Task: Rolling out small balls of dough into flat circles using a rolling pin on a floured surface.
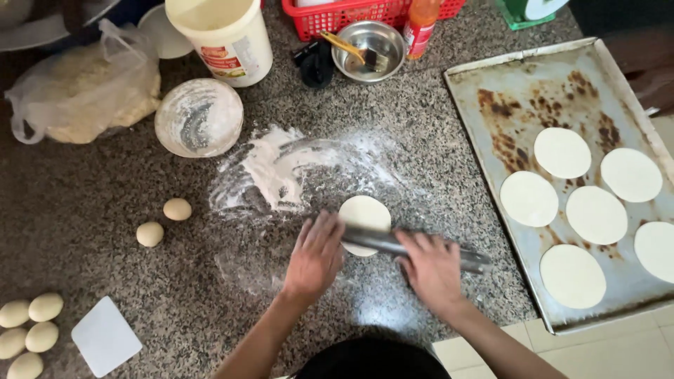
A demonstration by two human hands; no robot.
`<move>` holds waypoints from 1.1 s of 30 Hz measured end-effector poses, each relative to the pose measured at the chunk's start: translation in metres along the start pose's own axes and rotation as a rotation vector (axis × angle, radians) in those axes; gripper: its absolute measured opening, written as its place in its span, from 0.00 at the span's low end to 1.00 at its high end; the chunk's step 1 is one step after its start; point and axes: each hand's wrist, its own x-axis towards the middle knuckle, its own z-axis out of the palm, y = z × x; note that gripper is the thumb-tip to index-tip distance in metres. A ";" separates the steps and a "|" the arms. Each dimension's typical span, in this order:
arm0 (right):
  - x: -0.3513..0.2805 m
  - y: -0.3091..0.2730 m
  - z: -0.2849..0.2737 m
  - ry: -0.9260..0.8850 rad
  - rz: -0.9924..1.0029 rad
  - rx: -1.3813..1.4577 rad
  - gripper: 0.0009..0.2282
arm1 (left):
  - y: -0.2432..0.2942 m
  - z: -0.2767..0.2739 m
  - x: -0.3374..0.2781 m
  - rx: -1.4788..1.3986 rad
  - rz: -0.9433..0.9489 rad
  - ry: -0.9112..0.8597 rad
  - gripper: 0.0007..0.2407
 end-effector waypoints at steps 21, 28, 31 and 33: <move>0.041 0.019 -0.023 0.104 0.329 0.014 0.25 | 0.011 -0.003 0.056 -0.245 -0.690 -0.419 0.25; 0.002 -0.018 0.031 0.046 -0.101 0.015 0.24 | 0.002 -0.020 -0.009 0.206 -0.091 0.051 0.25; 0.006 -0.030 0.026 0.147 -0.181 0.056 0.24 | 0.008 -0.035 0.002 0.144 -0.078 0.084 0.24; 0.023 -0.038 0.017 0.107 -0.101 -0.061 0.30 | 0.025 -0.061 0.043 0.201 -0.310 -0.398 0.34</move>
